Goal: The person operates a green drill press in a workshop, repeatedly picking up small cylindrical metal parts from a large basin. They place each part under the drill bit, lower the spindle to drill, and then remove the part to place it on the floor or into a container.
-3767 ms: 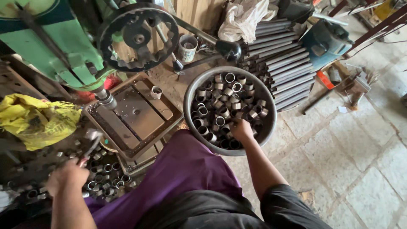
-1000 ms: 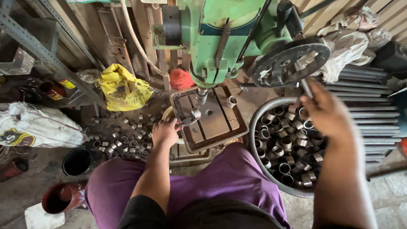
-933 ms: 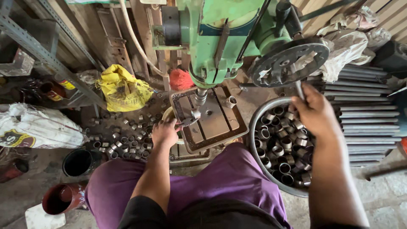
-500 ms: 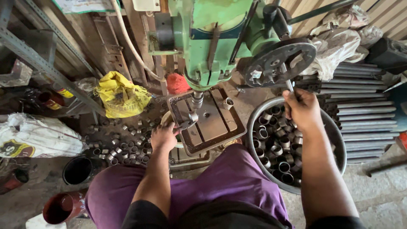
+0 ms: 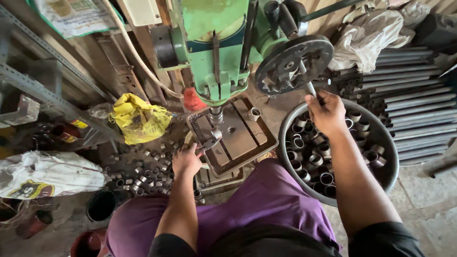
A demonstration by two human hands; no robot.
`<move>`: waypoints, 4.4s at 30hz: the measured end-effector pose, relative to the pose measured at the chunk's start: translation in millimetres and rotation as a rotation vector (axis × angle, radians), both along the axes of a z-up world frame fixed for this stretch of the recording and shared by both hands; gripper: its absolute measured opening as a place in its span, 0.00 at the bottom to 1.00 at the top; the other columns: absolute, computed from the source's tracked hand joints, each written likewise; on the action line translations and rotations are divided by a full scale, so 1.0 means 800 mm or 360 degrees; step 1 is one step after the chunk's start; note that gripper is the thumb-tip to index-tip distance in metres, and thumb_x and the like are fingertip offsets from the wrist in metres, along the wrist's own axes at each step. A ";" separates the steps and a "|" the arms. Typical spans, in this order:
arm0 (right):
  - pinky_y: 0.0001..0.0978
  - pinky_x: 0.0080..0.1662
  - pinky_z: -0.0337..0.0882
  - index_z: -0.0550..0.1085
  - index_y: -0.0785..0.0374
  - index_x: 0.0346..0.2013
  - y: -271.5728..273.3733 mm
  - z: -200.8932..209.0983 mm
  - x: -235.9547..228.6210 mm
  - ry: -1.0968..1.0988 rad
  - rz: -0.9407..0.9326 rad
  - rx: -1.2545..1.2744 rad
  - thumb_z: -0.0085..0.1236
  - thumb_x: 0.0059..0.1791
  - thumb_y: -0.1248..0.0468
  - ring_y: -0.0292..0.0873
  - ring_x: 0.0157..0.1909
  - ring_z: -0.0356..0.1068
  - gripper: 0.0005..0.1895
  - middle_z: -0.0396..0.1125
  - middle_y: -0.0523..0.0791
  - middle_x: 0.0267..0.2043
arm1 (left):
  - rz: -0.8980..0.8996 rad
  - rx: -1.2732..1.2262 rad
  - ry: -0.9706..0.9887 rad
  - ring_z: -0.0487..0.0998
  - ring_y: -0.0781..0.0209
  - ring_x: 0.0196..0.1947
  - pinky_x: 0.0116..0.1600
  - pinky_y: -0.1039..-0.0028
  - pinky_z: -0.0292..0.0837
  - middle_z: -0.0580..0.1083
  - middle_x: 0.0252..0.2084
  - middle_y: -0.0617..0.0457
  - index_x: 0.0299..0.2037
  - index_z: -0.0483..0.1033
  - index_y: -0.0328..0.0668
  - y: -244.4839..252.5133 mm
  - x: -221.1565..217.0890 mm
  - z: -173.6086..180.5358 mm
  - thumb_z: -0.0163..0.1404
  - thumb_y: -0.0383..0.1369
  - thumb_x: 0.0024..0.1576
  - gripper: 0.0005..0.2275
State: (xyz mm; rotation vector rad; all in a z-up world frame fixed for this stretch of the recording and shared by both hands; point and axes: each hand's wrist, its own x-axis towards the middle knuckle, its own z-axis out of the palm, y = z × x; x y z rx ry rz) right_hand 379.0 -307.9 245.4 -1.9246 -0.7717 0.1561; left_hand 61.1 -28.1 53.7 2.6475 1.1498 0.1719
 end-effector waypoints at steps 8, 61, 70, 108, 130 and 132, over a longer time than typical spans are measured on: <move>0.25 0.24 0.58 0.70 0.64 0.28 0.001 -0.005 0.001 0.0125 0.0124 0.0176 0.57 0.57 0.57 0.30 0.19 0.60 0.18 0.62 0.38 0.19 | 0.0010 -0.0002 -0.0027 0.77 0.48 0.50 0.55 0.55 0.70 0.77 0.47 0.50 0.48 0.78 0.58 0.000 -0.002 -0.007 0.54 0.49 0.57 0.14; 0.38 0.59 0.70 0.67 0.67 0.67 0.131 0.011 0.118 0.0734 0.0458 0.0600 0.33 0.57 0.34 0.44 0.57 0.69 0.42 0.69 0.50 0.60 | -0.0027 -0.0041 -0.0092 0.80 0.48 0.43 0.49 0.56 0.74 0.79 0.43 0.52 0.44 0.79 0.57 0.006 0.001 -0.018 0.56 0.46 0.56 0.11; 0.35 0.59 0.74 0.66 0.66 0.69 0.187 0.152 0.110 0.0898 0.1180 0.0952 0.64 0.52 0.51 0.40 0.56 0.73 0.35 0.71 0.45 0.59 | 0.0001 -0.0064 -0.0126 0.80 0.46 0.45 0.50 0.56 0.74 0.80 0.41 0.52 0.45 0.79 0.60 0.006 0.001 -0.012 0.58 0.46 0.54 0.12; 0.39 0.28 0.65 0.81 0.58 0.42 0.014 0.055 0.017 -0.0707 -0.0106 -0.0412 0.65 0.49 0.60 0.47 0.18 0.66 0.09 0.68 0.50 0.20 | -0.0046 0.0020 -0.0088 0.79 0.50 0.49 0.52 0.57 0.72 0.78 0.48 0.51 0.46 0.77 0.53 0.006 -0.002 -0.001 0.57 0.43 0.53 0.14; 0.43 0.79 0.58 0.55 0.59 0.75 -0.052 0.112 -0.071 -0.1692 -0.0224 0.0174 0.71 0.52 0.59 0.62 0.83 0.46 0.43 0.39 0.62 0.79 | 0.0191 -0.0313 0.0666 0.82 0.47 0.48 0.48 0.57 0.77 0.80 0.48 0.52 0.60 0.69 0.73 0.001 0.006 -0.011 0.60 0.58 0.47 0.29; 0.47 0.78 0.53 0.46 0.69 0.77 -0.074 0.108 -0.071 -0.1506 -0.0104 0.0282 0.67 0.54 0.59 0.63 0.81 0.44 0.47 0.37 0.63 0.81 | 0.0210 -0.0256 0.0615 0.82 0.46 0.49 0.48 0.57 0.77 0.80 0.49 0.51 0.59 0.71 0.72 0.004 0.009 -0.018 0.55 0.56 0.53 0.23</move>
